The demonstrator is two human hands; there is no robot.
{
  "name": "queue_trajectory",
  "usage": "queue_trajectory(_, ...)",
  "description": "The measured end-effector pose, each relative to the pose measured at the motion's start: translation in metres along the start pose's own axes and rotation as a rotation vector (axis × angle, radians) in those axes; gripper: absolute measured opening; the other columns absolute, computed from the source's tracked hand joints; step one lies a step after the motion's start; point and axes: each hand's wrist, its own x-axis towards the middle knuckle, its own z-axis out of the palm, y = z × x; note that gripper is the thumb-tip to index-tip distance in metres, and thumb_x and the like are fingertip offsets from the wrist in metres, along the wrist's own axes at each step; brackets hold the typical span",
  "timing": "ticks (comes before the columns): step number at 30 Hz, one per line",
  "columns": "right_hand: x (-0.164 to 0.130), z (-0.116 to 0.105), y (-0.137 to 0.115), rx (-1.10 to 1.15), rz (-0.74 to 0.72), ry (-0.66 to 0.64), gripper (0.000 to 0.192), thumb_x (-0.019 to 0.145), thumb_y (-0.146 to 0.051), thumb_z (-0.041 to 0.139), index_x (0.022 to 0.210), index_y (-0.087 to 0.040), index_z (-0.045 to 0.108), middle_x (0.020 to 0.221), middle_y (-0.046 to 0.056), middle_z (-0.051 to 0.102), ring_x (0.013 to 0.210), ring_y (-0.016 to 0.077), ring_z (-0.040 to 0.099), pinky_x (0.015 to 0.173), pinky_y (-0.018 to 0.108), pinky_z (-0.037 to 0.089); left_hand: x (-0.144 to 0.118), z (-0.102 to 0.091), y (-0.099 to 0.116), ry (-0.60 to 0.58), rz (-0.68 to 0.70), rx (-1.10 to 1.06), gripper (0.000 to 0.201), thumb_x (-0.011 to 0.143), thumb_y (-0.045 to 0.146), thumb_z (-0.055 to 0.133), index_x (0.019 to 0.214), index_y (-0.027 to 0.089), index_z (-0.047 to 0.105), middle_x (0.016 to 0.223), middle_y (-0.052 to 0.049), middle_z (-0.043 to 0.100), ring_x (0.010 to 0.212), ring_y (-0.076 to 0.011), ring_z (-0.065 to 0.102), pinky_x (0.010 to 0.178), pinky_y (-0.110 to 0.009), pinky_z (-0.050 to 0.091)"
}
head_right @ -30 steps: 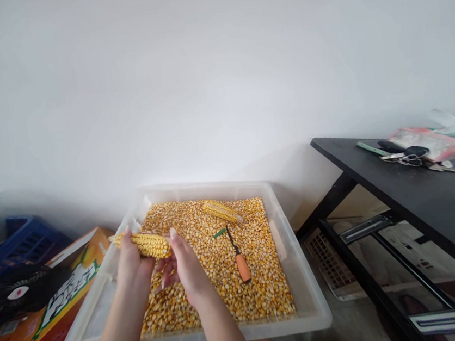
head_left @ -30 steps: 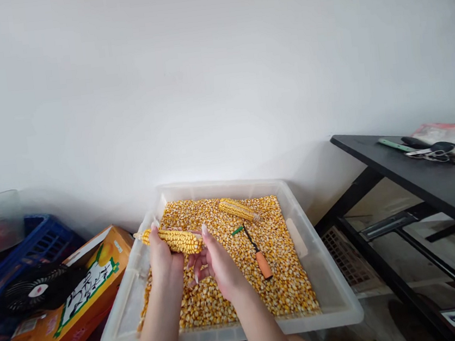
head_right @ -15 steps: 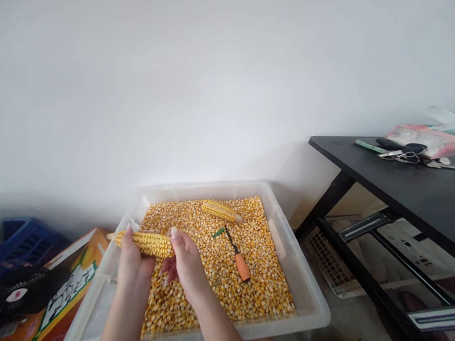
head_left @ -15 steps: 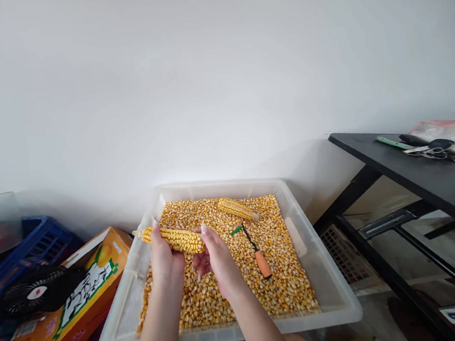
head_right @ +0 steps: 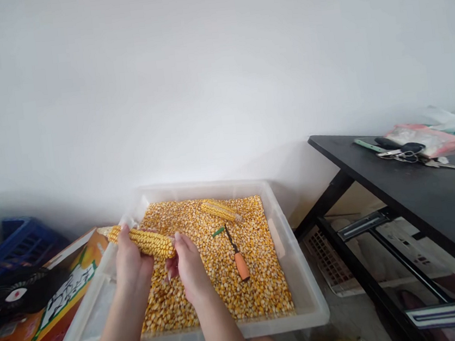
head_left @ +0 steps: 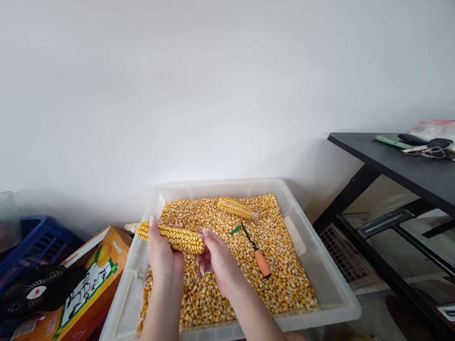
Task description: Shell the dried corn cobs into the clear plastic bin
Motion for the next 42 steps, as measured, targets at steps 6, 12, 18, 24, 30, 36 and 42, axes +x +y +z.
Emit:
queue_trajectory(6, 0.002, -0.004, 0.004, 0.097, -0.001, -0.061, 0.042, 0.071, -0.056, 0.059, 0.089, -0.019, 0.051, 0.047, -0.009, 0.044, 0.035, 0.0057, 0.037, 0.032, 0.017, 0.023, -0.001, 0.0, 0.0, 0.002, 0.012, 0.019, 0.026, 0.087, 0.036, 0.047, 0.07, 0.017, 0.051, 0.056, 0.002, 0.052, 0.047, -0.0102, 0.051, 0.049, -0.02, 0.048)
queue_trajectory(12, -0.001, 0.0, -0.001, 0.082, -0.047, -0.058, 0.045, 0.072, -0.059, 0.056, 0.089, -0.018, 0.052, 0.047, -0.008, 0.043, 0.035, 0.0048, 0.032, 0.032, 0.017, 0.02, 0.004, -0.004, -0.003, -0.011, 0.004, -0.011, 0.026, 0.087, 0.037, 0.047, 0.071, 0.017, 0.05, 0.059, 0.002, 0.051, 0.049, -0.0103, 0.052, 0.046, -0.019, 0.045)
queue_trajectory(18, -0.001, 0.002, -0.003, 0.008, -0.066, -0.08, 0.043, 0.078, -0.061, 0.048, 0.087, -0.019, 0.052, 0.048, -0.008, 0.042, 0.034, 0.0044, 0.031, 0.032, 0.016, 0.021, 0.01, -0.007, -0.007, 0.02, 0.008, -0.038, 0.024, 0.089, 0.036, 0.043, 0.075, 0.018, 0.049, 0.063, 0.001, 0.051, 0.052, -0.0104, 0.052, 0.049, -0.019, 0.046)
queue_trajectory(24, -0.002, 0.003, 0.0, -0.055, -0.115, -0.066, 0.033, 0.082, -0.051, 0.048, 0.093, -0.02, 0.052, 0.052, -0.008, 0.04, 0.037, 0.0043, 0.032, 0.033, 0.014, 0.021, 0.007, -0.004, -0.005, 0.048, -0.015, -0.035, 0.024, 0.09, 0.034, 0.042, 0.076, 0.018, 0.05, 0.063, 0.001, 0.052, 0.054, -0.0105, 0.052, 0.049, -0.019, 0.047)
queue_trajectory(30, -0.005, 0.002, 0.003, -0.133, -0.165, -0.14, 0.039, 0.087, -0.052, 0.039, 0.108, -0.022, 0.052, 0.055, -0.007, 0.038, 0.04, 0.0059, 0.034, 0.033, 0.015, 0.026, 0.006, -0.004, -0.002, 0.084, -0.024, -0.035, 0.026, 0.091, 0.033, 0.042, 0.072, 0.016, 0.05, 0.061, 0.001, 0.051, 0.052, -0.01, 0.052, 0.048, -0.018, 0.046)
queue_trajectory(36, -0.008, 0.002, 0.002, -0.171, -0.182, -0.179, 0.044, 0.087, -0.055, 0.037, 0.112, -0.022, 0.051, 0.059, -0.007, 0.041, 0.039, 0.0049, 0.032, 0.033, 0.016, 0.029, 0.011, -0.006, -0.001, 0.079, -0.047, -0.047, 0.026, 0.091, 0.033, 0.041, 0.073, 0.017, 0.051, 0.064, 0.001, 0.053, 0.055, -0.0105, 0.053, 0.051, -0.019, 0.047)
queue_trajectory(42, -0.007, 0.003, -0.001, -0.159, -0.215, -0.157, 0.041, 0.083, -0.052, 0.048, 0.112, -0.023, 0.049, 0.058, -0.008, 0.042, 0.039, 0.0051, 0.032, 0.033, 0.016, 0.028, 0.006, -0.004, -0.001, -0.012, -0.098, -0.121, 0.021, 0.09, 0.026, 0.04, 0.08, 0.017, 0.056, 0.07, -0.001, 0.056, 0.063, -0.0124, 0.057, 0.058, -0.021, 0.049)
